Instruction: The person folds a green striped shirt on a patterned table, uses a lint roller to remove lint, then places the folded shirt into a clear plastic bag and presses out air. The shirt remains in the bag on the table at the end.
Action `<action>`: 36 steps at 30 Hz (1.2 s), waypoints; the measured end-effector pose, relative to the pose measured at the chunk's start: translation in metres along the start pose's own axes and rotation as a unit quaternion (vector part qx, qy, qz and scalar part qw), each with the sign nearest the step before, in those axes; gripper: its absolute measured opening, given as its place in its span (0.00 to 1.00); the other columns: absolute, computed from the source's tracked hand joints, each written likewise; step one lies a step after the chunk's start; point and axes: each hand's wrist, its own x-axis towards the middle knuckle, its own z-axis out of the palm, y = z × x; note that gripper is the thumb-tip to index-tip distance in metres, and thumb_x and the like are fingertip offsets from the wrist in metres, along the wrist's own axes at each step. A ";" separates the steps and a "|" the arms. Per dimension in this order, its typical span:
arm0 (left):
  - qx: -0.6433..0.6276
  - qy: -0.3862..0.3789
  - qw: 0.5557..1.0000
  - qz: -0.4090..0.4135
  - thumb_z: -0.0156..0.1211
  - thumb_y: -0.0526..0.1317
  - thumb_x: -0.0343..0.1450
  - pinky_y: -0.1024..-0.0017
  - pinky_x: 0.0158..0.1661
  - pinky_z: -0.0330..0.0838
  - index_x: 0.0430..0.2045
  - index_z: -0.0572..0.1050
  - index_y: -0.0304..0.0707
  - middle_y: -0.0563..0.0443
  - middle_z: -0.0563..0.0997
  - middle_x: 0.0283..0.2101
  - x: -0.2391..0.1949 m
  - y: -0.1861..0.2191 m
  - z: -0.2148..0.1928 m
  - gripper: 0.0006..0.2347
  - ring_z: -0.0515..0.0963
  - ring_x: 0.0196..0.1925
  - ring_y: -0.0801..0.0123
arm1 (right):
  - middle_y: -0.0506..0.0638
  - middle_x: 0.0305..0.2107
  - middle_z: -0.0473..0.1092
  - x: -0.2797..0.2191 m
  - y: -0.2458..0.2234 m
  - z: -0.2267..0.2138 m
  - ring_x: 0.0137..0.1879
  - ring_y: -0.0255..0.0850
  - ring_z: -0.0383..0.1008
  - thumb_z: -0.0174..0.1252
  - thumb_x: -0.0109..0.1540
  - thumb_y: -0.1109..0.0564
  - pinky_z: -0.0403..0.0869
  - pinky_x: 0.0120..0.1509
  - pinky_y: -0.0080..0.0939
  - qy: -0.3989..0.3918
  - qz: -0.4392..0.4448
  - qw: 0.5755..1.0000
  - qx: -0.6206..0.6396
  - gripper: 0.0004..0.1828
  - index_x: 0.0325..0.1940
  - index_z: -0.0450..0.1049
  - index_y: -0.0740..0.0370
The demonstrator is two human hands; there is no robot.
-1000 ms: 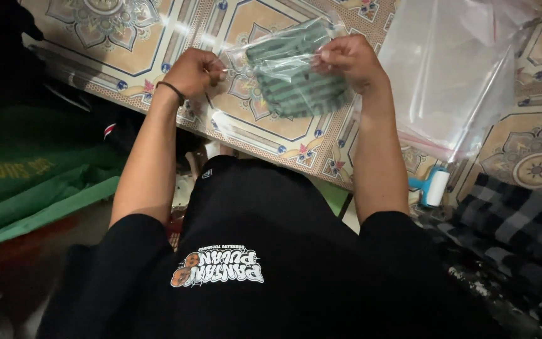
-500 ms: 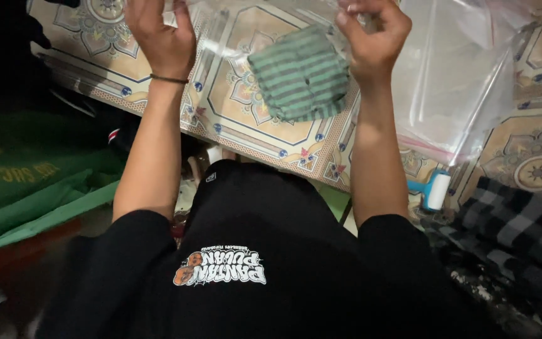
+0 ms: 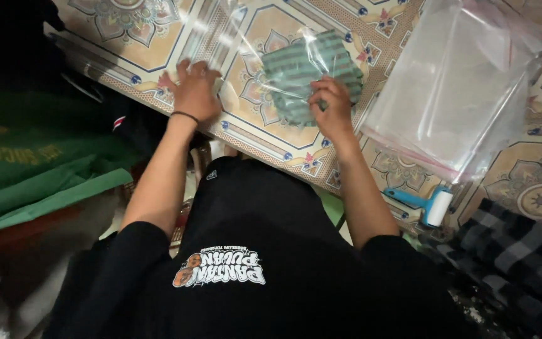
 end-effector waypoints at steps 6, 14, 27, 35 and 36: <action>-0.181 0.189 0.942 0.210 0.48 0.50 0.73 0.42 0.57 0.60 0.49 0.78 0.40 0.38 0.78 0.57 0.004 0.100 0.028 0.18 0.72 0.61 0.45 | 0.59 0.64 0.65 -0.010 0.002 0.032 0.76 0.62 0.55 0.64 0.60 0.71 0.55 0.81 0.65 0.011 -0.249 0.967 0.059 0.16 0.50 0.76 0.63; -0.078 0.020 0.995 0.052 0.26 0.63 0.76 0.34 0.69 0.30 0.72 0.56 0.49 0.46 0.46 0.78 0.009 0.088 0.048 0.32 0.44 0.78 0.49 | 0.58 0.61 0.60 0.007 -0.004 -0.020 0.69 0.54 0.64 0.69 0.58 0.60 0.77 0.67 0.50 0.242 0.208 0.940 0.122 0.30 0.61 0.64 0.59; -0.055 0.210 0.974 0.063 0.51 0.54 0.77 0.31 0.67 0.34 0.42 0.76 0.44 0.44 0.65 0.70 0.032 0.034 0.099 0.15 0.49 0.76 0.48 | 0.63 0.69 0.59 0.035 -0.062 0.020 0.75 0.56 0.61 0.86 0.43 0.56 0.65 0.79 0.56 0.330 0.404 0.831 0.193 0.76 0.79 0.36 0.61; -0.062 0.267 0.955 0.108 0.61 0.43 0.75 0.25 0.64 0.40 0.31 0.80 0.44 0.42 0.72 0.65 0.041 0.035 0.103 0.06 0.54 0.73 0.38 | 0.52 0.72 0.60 0.056 0.034 -0.013 0.75 0.54 0.63 0.78 0.48 0.72 0.75 0.72 0.49 0.252 0.259 0.905 0.225 0.60 0.75 0.52 0.47; -0.060 0.256 0.959 0.105 0.62 0.43 0.74 0.25 0.64 0.39 0.29 0.81 0.46 0.44 0.74 0.64 0.042 0.037 0.100 0.06 0.53 0.73 0.37 | 0.49 0.71 0.63 0.054 0.049 -0.020 0.75 0.50 0.65 0.80 0.46 0.71 0.76 0.71 0.43 0.263 0.204 0.925 0.182 0.62 0.75 0.53 0.44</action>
